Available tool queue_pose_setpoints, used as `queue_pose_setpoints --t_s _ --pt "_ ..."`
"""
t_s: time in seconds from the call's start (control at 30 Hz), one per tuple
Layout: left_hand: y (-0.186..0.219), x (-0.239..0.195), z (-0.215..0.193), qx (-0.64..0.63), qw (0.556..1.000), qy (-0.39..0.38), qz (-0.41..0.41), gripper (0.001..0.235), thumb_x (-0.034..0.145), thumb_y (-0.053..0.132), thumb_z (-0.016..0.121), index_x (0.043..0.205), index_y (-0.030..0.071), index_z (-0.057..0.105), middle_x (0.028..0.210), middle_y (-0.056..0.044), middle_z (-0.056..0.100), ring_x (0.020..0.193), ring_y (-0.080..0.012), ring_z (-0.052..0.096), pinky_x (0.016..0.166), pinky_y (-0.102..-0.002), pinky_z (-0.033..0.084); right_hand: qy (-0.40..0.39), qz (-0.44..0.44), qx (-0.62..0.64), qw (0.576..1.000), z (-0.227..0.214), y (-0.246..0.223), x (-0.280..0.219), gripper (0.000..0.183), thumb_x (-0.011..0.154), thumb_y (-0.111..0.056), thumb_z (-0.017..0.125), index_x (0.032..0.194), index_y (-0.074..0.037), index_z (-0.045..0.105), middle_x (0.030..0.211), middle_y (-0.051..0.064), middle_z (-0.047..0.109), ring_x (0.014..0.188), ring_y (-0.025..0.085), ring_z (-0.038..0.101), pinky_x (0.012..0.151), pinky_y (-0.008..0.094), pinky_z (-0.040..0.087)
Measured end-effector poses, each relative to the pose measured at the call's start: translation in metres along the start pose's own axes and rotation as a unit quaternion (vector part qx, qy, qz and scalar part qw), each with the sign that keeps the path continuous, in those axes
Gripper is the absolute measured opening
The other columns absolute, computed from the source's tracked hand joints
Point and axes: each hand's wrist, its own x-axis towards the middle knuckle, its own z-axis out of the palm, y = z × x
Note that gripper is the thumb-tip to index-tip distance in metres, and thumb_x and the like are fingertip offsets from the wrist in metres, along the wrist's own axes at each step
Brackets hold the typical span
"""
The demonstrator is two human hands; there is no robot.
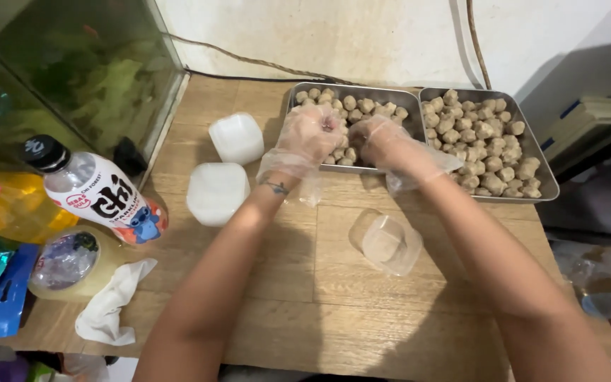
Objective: Filling small plastic containers with meatballs from metal trays at a fast, efficient pace.
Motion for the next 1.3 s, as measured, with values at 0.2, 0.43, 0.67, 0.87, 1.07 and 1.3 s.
queue_pose_setpoints --t_s 0.2,0.43,0.67,0.87,1.07,1.3 --pt "0.045 -0.032 -0.033 -0.013 1.0 -0.005 0.011 0.019 0.077 0.044 0.068 0.084 0.029 0.077 0.08 -0.002 0.076 0.093 -0.0233 0.074 0.081 -0.036 0.061 0.078 0.016 0.055 0.995 -0.048 -0.029 -0.061 0.022 0.076 -0.023 0.073 0.095 -0.016 0.081 0.085 0.014 0.076 0.088 0.035 0.073 0.076 0.046 0.059" --pt "0.087 -0.069 -0.064 -0.269 0.82 -0.41 0.294 0.019 0.086 0.015 0.075 0.106 0.012 0.075 0.105 -0.01 0.077 0.097 -0.0223 0.073 0.091 -0.036 0.06 -0.106 0.115 0.314 0.936 -0.124 -0.07 -0.182 0.02 0.074 -0.008 0.073 0.092 -0.009 0.084 0.095 0.008 0.085 0.092 0.024 0.077 0.097 0.042 0.051" --pt "0.072 -0.135 0.007 0.047 0.848 -0.382 0.364 0.006 0.073 0.024 0.077 0.072 0.019 0.079 0.069 -0.006 0.075 0.069 -0.0272 0.076 0.06 -0.036 0.06 -0.146 -0.104 0.277 0.944 -0.028 -0.014 -0.222 0.029 0.09 -0.011 0.069 0.118 -0.02 0.071 0.115 0.003 0.076 0.093 0.016 0.077 0.083 0.029 0.064" --pt "0.035 -0.133 0.047 0.064 0.839 -0.376 0.388 0.005 0.075 0.017 0.075 0.071 0.016 0.078 0.071 -0.01 0.076 0.07 -0.0281 0.076 0.058 -0.037 0.059 -0.193 -0.263 0.789 0.52 0.033 0.024 -0.221 0.04 0.104 -0.005 0.064 0.139 0.006 0.048 0.142 0.033 0.049 0.131 0.039 0.053 0.116 0.05 0.042" --pt "0.085 -0.112 -0.012 0.013 0.87 -0.417 0.261 0.008 0.084 0.011 0.066 0.082 0.013 0.073 0.079 -0.008 0.072 0.07 -0.0234 0.072 0.063 -0.029 0.06 -0.043 0.179 0.452 0.873 -0.063 -0.081 -0.226 0.039 0.085 -0.041 0.061 0.087 -0.008 0.082 0.082 0.017 0.078 0.071 0.031 0.078 0.069 0.05 0.066" --pt "0.111 -0.005 -0.019 0.182 0.966 -0.15 0.107 0.032 0.089 0.027 0.055 0.062 0.015 0.069 0.061 -0.005 0.071 0.068 -0.025 0.077 0.056 -0.042 0.061 0.192 -0.103 -0.043 0.975 -0.046 0.029 -0.074 0.013 0.083 -0.016 0.071 0.094 -0.018 0.077 0.085 0.007 0.076 0.087 0.032 0.073 0.076 0.043 0.057"
